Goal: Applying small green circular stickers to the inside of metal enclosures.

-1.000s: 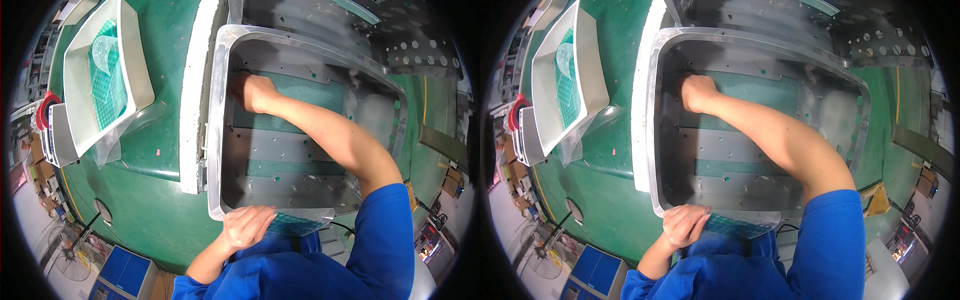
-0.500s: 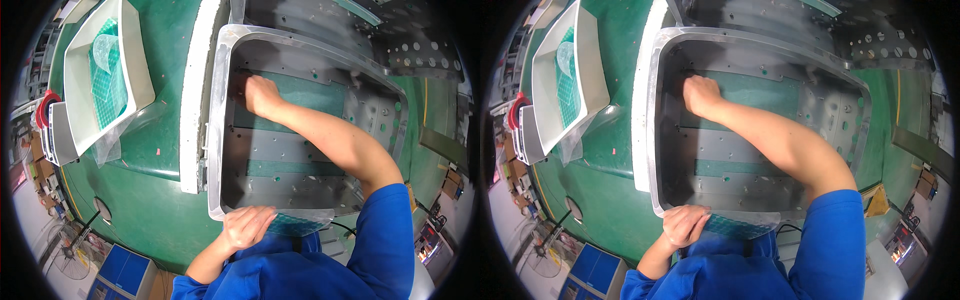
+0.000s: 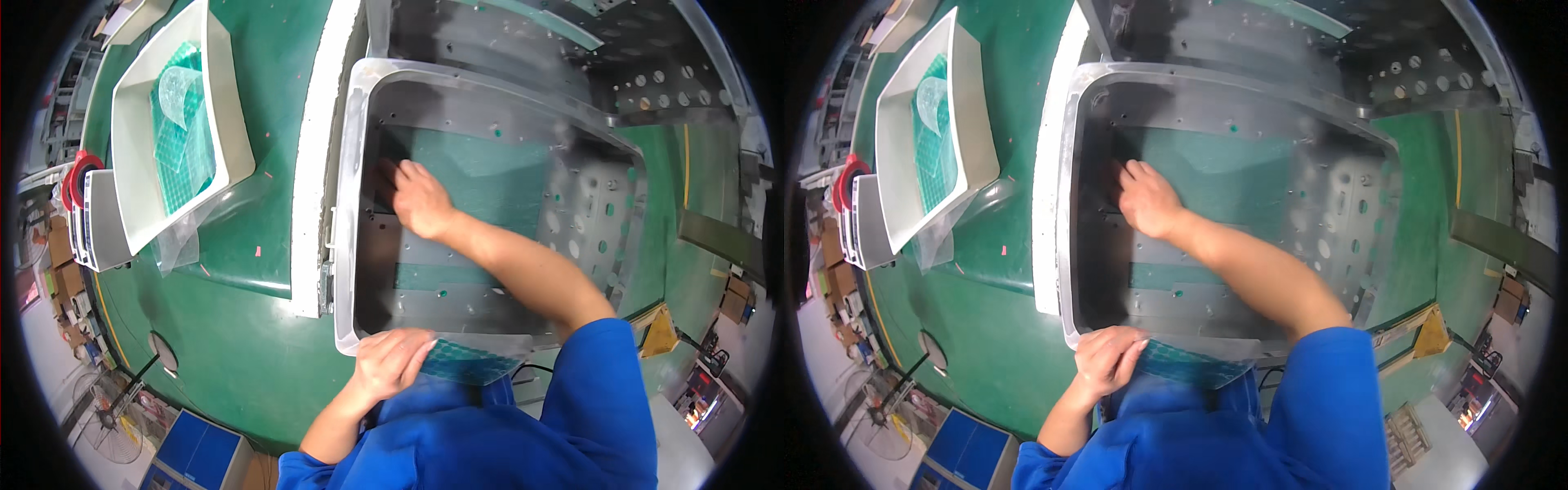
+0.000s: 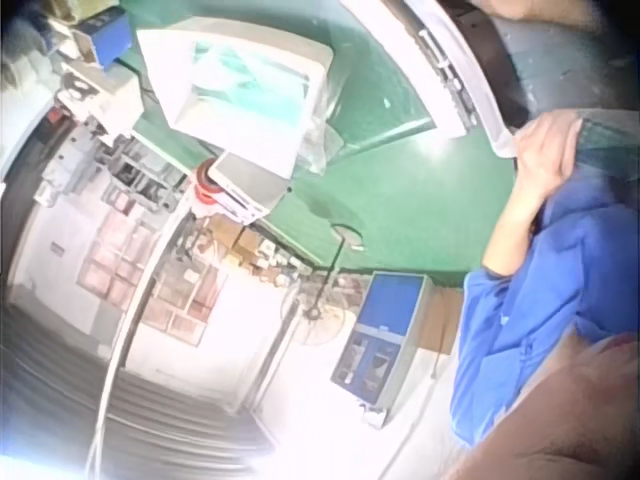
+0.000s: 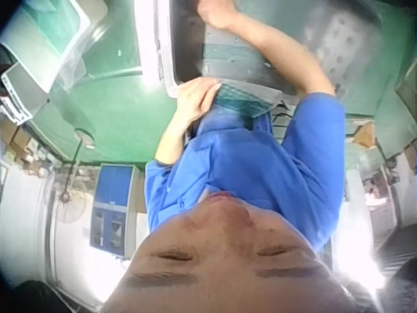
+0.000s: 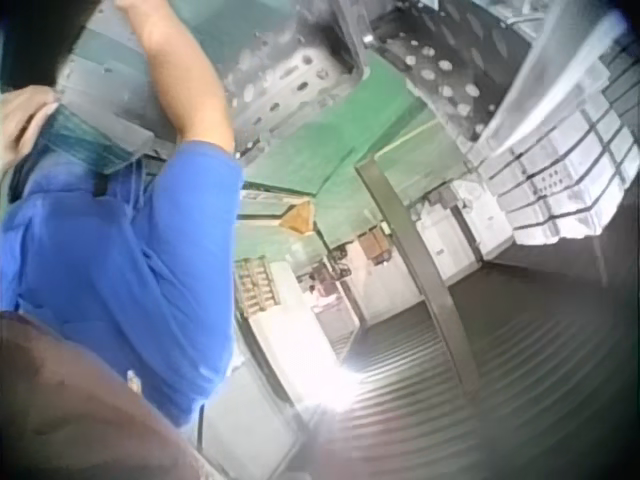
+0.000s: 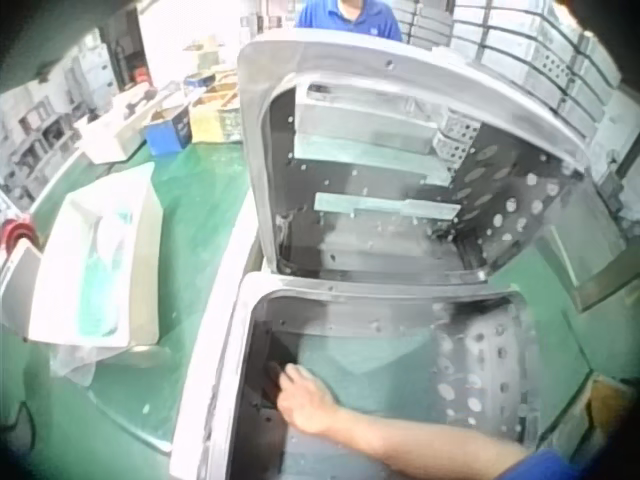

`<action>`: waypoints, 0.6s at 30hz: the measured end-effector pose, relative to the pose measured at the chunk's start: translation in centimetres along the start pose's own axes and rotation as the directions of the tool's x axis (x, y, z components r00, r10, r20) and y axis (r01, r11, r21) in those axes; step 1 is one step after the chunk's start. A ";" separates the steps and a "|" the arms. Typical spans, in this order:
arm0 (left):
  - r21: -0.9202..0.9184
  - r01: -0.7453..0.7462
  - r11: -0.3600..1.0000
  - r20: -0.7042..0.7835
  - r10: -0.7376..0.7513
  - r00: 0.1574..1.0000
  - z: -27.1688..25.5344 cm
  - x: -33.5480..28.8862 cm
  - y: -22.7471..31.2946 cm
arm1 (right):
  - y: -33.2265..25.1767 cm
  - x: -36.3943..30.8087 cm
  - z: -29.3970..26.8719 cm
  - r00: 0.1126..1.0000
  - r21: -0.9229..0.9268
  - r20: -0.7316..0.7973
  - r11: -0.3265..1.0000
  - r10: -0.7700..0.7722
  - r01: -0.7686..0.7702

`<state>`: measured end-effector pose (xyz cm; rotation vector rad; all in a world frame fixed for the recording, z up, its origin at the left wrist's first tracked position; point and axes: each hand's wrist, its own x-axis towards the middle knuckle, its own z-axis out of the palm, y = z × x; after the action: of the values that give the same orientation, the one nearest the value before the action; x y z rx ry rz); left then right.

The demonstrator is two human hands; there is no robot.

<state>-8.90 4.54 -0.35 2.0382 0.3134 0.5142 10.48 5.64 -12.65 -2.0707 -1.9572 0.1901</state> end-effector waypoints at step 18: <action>-0.443 0.252 0.860 -0.204 -0.371 0.906 -2.8 -6.3 3.5 | -13.2 -16.1 -18.9 0.945 0.691 0.174 0.649 0.275 -0.317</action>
<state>-15.75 2.31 2.49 1.4670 0.6470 0.6089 2.21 -12.05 7.63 -1.8037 -1.2200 0.9301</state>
